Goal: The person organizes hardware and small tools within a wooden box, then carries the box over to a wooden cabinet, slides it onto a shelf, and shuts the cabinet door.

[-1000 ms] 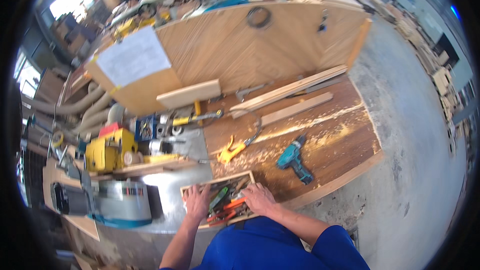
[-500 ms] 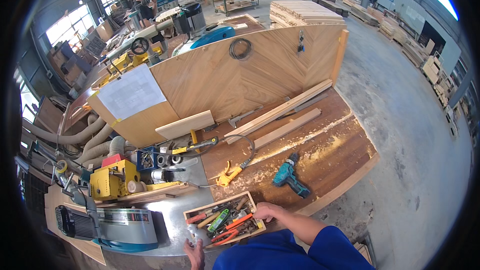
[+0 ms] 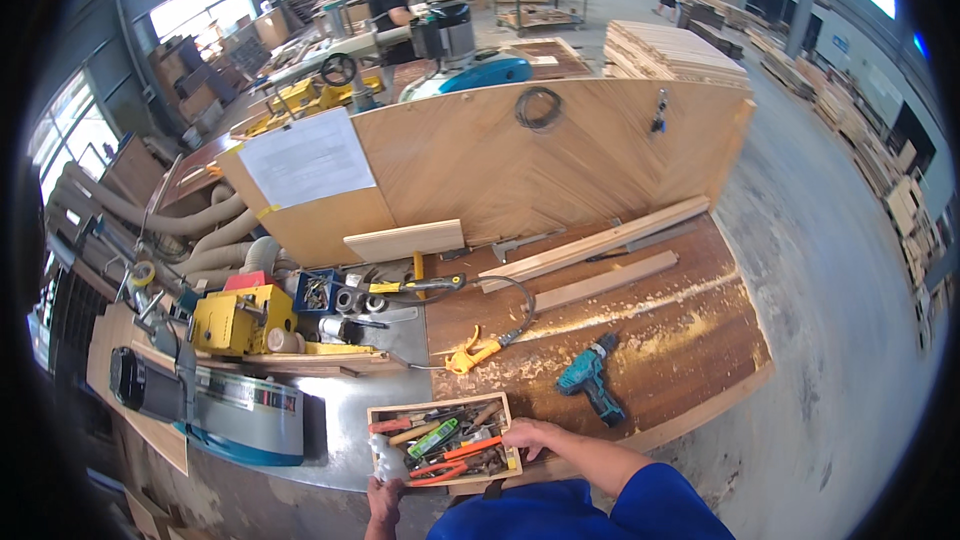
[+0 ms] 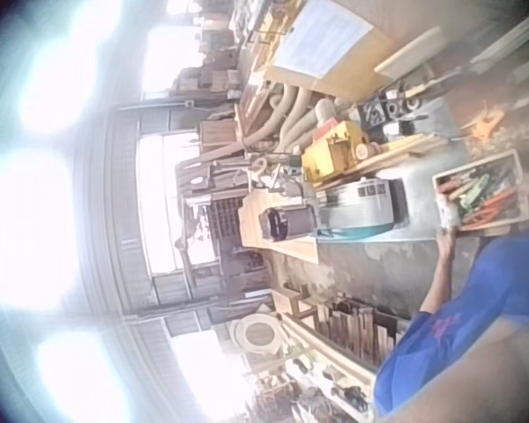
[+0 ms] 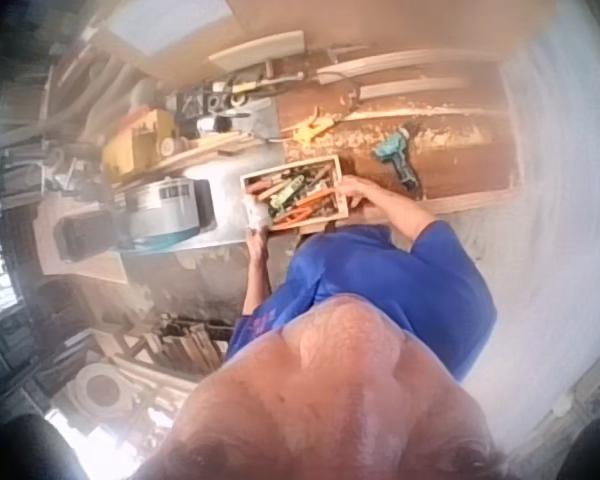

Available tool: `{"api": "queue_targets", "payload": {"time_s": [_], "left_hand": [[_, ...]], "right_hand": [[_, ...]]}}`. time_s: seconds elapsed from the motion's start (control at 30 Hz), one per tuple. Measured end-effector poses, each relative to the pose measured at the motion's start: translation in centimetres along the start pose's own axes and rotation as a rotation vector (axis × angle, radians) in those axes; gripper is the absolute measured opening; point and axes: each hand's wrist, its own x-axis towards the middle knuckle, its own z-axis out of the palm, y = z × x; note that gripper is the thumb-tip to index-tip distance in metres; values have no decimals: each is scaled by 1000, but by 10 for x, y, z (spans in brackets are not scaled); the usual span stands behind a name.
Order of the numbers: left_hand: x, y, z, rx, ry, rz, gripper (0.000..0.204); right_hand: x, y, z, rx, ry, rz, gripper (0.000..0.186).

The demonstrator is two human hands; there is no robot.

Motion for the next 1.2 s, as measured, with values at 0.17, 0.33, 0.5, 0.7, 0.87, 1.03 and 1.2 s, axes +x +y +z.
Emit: {"api": "queue_targets", "payload": {"time_s": [0.17,0.33,0.5,0.7,0.87,1.03,1.2], "left_hand": [[-26,3,7,65,91,-46,35],[-63,-13,13,-134,54,-159,53],[-79,-13,2,-525,-47,-234,45],[-86,-29,-32,-592,-101,-188,41],[-105,-73,-106,-523,-103,-133,53],[-131,-48,-199,-671,-40,-33,43],[-177,-72,-293,-702,226,-92,42]], "right_hand": [[-9,4,-4,-76,77,-123,46],[-14,17,2,-190,74,-152,39],[-58,22,29,-123,174,-159,37],[-89,17,74,-45,262,-155,36],[-54,20,135,-229,275,-221,38],[-33,8,230,77,143,-285,47],[-13,-57,304,-32,-80,-275,57]]}}
